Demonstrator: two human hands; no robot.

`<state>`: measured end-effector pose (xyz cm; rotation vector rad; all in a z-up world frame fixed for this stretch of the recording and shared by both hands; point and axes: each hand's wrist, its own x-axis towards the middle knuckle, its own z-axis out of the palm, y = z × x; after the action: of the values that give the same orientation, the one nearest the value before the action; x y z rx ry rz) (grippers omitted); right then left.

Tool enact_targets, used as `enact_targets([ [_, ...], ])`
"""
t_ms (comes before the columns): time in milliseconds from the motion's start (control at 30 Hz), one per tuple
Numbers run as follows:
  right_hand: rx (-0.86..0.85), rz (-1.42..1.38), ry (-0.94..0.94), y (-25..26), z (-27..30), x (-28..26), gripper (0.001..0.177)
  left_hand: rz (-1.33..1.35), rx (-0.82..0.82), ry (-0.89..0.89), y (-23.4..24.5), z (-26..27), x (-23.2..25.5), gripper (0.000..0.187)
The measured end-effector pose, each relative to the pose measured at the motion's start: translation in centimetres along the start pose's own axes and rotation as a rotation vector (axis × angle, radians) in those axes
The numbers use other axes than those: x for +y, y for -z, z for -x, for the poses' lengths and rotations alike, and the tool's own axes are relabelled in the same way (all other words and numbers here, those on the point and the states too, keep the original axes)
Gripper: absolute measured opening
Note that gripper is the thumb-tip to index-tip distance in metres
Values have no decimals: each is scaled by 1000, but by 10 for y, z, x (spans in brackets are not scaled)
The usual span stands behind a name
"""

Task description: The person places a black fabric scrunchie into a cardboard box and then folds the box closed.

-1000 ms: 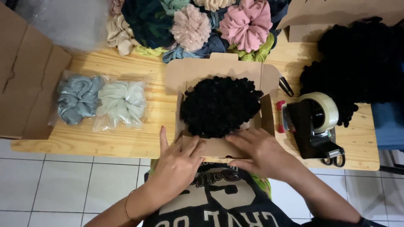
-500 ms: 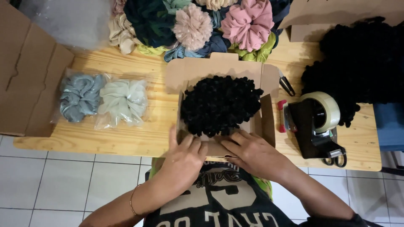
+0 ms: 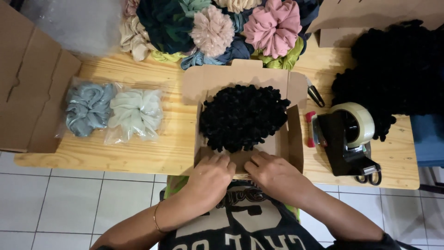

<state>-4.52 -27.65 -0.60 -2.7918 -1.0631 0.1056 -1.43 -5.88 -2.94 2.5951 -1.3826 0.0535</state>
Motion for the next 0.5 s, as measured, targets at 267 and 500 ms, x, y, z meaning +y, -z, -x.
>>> enact_targets([
  [267,-180,-94,-48,-1,-2,5,16,78,-47,-4,-8,-2,-3,27],
  [500,-115,-307,-78,22,6,13,42,52,-48,-15,26,14,-7,51],
])
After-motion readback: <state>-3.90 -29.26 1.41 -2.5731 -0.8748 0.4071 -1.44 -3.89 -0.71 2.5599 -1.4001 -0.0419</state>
